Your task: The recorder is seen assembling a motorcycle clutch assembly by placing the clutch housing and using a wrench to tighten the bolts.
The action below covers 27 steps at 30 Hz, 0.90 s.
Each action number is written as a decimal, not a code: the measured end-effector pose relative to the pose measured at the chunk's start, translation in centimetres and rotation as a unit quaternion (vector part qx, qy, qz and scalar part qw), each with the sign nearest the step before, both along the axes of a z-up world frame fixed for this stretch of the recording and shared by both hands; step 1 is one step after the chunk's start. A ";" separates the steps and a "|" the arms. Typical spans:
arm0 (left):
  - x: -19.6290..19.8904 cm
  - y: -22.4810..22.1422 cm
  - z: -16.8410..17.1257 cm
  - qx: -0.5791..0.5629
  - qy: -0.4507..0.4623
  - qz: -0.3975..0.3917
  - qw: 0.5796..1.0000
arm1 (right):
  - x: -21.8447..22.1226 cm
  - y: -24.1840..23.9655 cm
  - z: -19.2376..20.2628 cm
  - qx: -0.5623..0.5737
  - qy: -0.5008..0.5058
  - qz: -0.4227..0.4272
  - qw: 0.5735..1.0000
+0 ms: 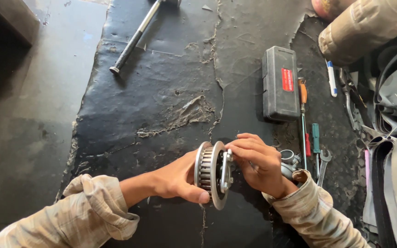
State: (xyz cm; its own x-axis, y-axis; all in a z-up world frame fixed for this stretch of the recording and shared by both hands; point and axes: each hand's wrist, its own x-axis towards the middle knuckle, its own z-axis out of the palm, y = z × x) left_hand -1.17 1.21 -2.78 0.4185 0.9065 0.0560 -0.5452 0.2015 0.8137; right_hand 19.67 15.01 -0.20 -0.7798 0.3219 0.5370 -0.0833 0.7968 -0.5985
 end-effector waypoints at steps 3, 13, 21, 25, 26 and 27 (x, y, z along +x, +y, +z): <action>0.0 0.0 0.8 -0.009 -0.006 -0.005 1.000 | 0.1 0.0 -0.1 0.018 0.006 -0.002 1.000; -0.2 -0.3 1.4 -0.029 -0.006 -0.001 1.000 | -0.1 -0.3 -0.6 0.009 0.026 0.004 1.000; -0.3 -0.4 1.3 -0.048 0.018 0.022 0.998 | -0.3 -0.5 -0.3 0.040 0.017 -0.006 0.999; -0.3 -0.7 3.2 -0.056 0.105 0.043 0.992 | -0.8 -0.8 -0.1 0.053 0.020 -0.028 0.998; -0.3 -0.8 3.6 -0.051 0.142 0.048 0.987 | -0.8 -0.8 -0.1 0.049 0.023 -0.024 0.998; -0.3 -0.9 4.0 -0.046 0.179 0.053 0.981 | -0.9 -0.8 -0.1 0.046 0.027 -0.021 0.998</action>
